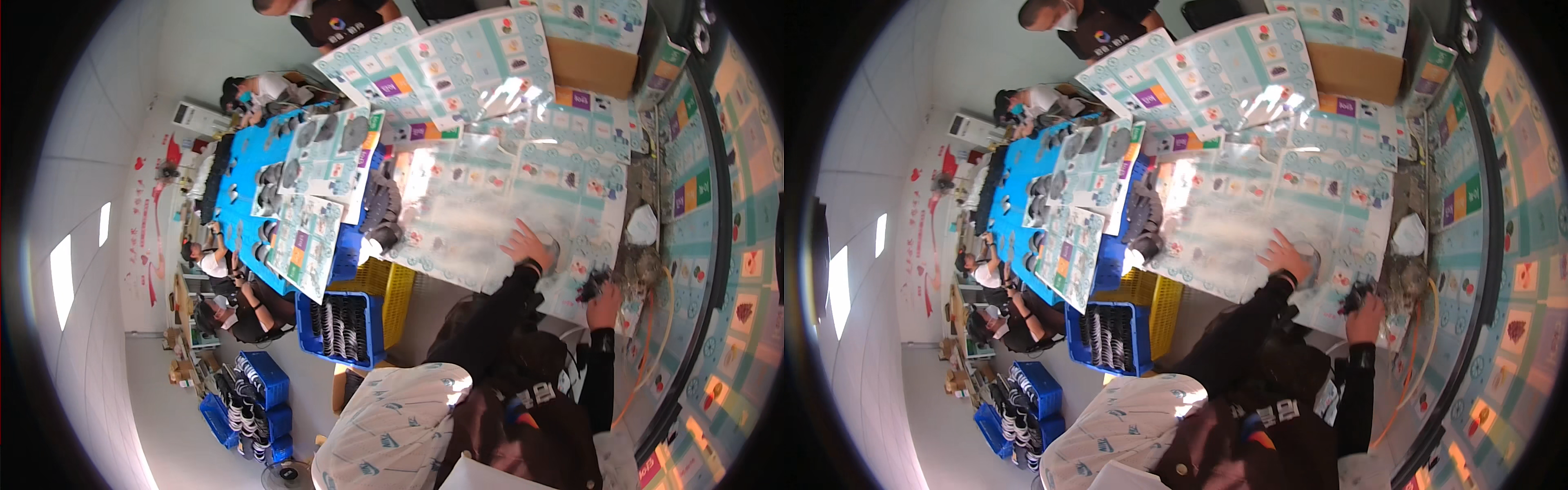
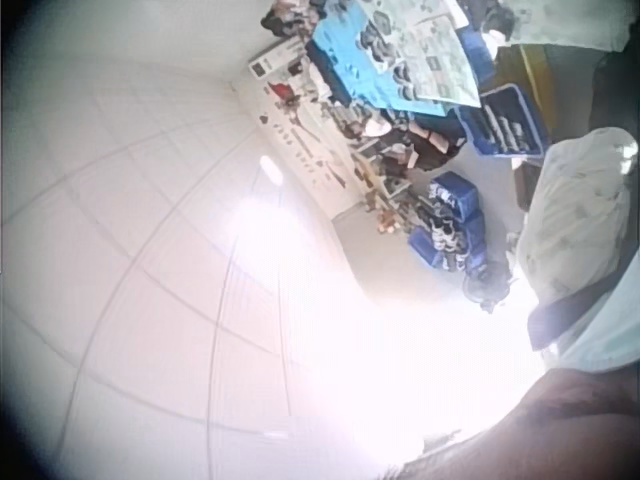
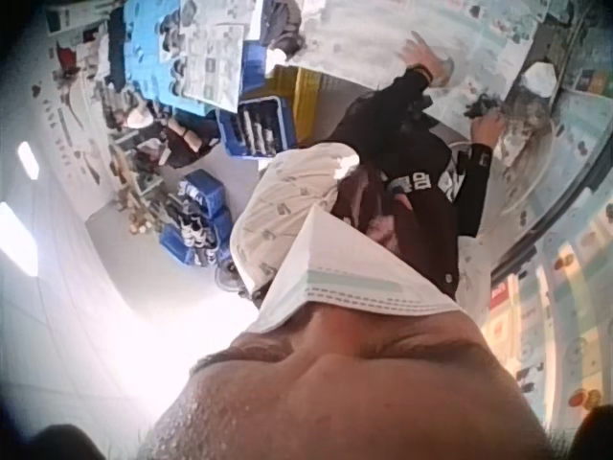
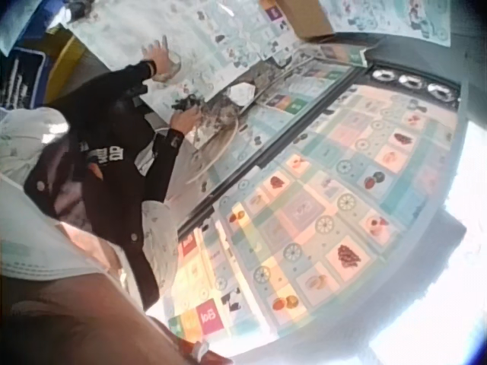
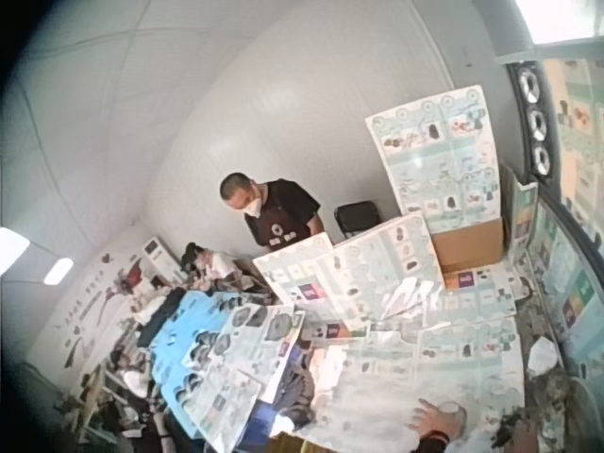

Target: Inspecting and cleaning shoe components at a quality control or finishing station in a shoe factory.

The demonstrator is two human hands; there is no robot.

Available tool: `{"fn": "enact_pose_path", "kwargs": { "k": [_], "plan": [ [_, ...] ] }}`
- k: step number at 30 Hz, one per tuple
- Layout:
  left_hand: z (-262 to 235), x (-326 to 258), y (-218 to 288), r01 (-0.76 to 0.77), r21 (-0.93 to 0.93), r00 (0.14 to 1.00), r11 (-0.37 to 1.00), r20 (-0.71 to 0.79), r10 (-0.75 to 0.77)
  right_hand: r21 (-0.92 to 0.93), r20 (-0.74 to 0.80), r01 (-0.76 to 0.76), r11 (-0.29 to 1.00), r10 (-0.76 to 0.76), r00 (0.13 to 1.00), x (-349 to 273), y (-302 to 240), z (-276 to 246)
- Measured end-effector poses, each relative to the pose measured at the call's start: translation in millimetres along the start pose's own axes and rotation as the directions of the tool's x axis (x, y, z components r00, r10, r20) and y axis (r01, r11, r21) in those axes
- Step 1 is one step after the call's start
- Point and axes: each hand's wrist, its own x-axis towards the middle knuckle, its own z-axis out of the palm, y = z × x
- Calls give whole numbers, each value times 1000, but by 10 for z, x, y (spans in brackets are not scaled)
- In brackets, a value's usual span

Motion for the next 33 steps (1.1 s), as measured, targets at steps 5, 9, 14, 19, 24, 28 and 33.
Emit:
{"fn": "enact_pose_path", "kwargs": {
  "k": [5,9,14,19,24,28,33],
  "plan": [
    [-189,218,-457,143,-175,989,974,51,-136,191,41,-54,980,47,998,171,-550,140],
    [-403,14,-450,124,-193,987,973,125,-101,217,20,-107,970,105,994,74,-682,-127],
    [-107,-303,-109,31,-93,994,995,105,-21,232,32,-93,968,88,996,-118,-629,-183],
    [185,-310,176,-49,129,998,990,31,46,246,45,-146,958,139,989,-344,-493,-301],
    [207,-149,147,-23,176,1000,984,-13,26,283,24,-205,937,207,978,-498,-355,-271],
    [-614,-61,-83,-200,46,977,979,-60,202,221,-82,-64,973,84,993,-597,-66,54],
    [-1349,349,-747,-303,-13,952,953,-50,302,255,-2,-105,961,109,994,-569,774,397]
  ]
}}
